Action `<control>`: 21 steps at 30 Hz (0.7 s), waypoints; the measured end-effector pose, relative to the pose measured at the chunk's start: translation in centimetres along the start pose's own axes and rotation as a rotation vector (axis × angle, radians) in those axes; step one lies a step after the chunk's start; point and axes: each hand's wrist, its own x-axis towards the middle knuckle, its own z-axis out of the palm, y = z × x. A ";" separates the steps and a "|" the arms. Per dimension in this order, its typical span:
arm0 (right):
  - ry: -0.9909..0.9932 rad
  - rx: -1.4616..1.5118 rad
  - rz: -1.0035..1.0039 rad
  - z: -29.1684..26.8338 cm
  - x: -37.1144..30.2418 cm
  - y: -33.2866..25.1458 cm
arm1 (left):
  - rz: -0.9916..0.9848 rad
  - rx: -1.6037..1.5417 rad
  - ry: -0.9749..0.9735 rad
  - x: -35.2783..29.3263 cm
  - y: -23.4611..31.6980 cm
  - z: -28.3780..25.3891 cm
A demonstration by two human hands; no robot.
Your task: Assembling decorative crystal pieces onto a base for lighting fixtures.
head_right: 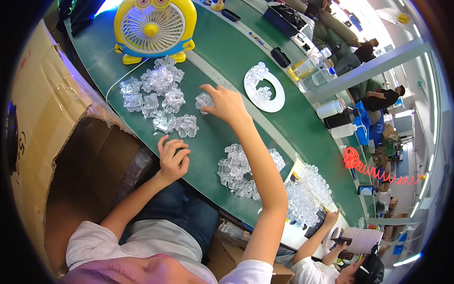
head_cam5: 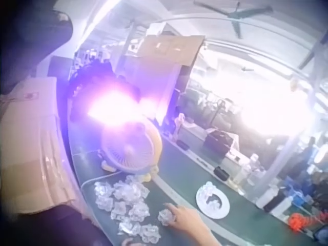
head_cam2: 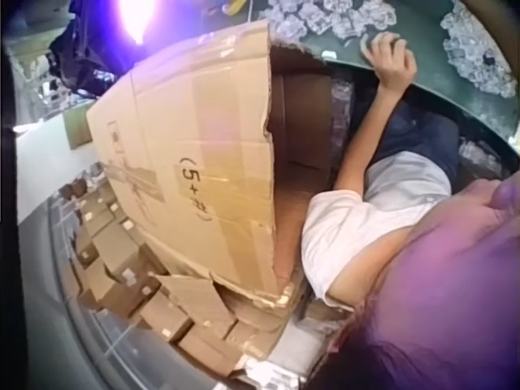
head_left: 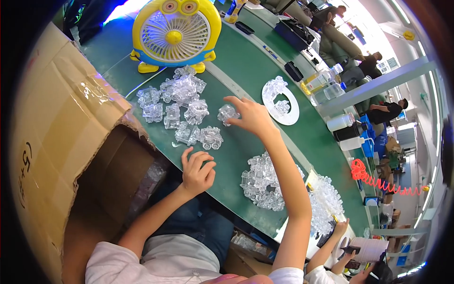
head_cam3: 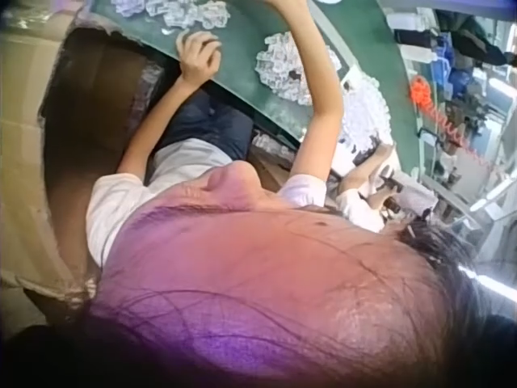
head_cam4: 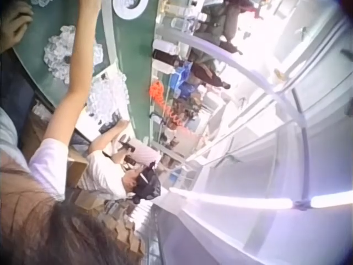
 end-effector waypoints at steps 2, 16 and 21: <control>-0.024 0.007 0.018 -0.3 -0.5 0.4 | -0.003 -0.010 0.003 0.1 0.0 0.0; 0.085 0.193 -0.025 0.7 -2.8 3.1 | 0.007 0.001 0.001 0.2 0.5 0.3; 0.247 0.340 0.195 -2.8 -5.5 3.7 | 0.003 0.018 -0.004 0.1 0.0 0.1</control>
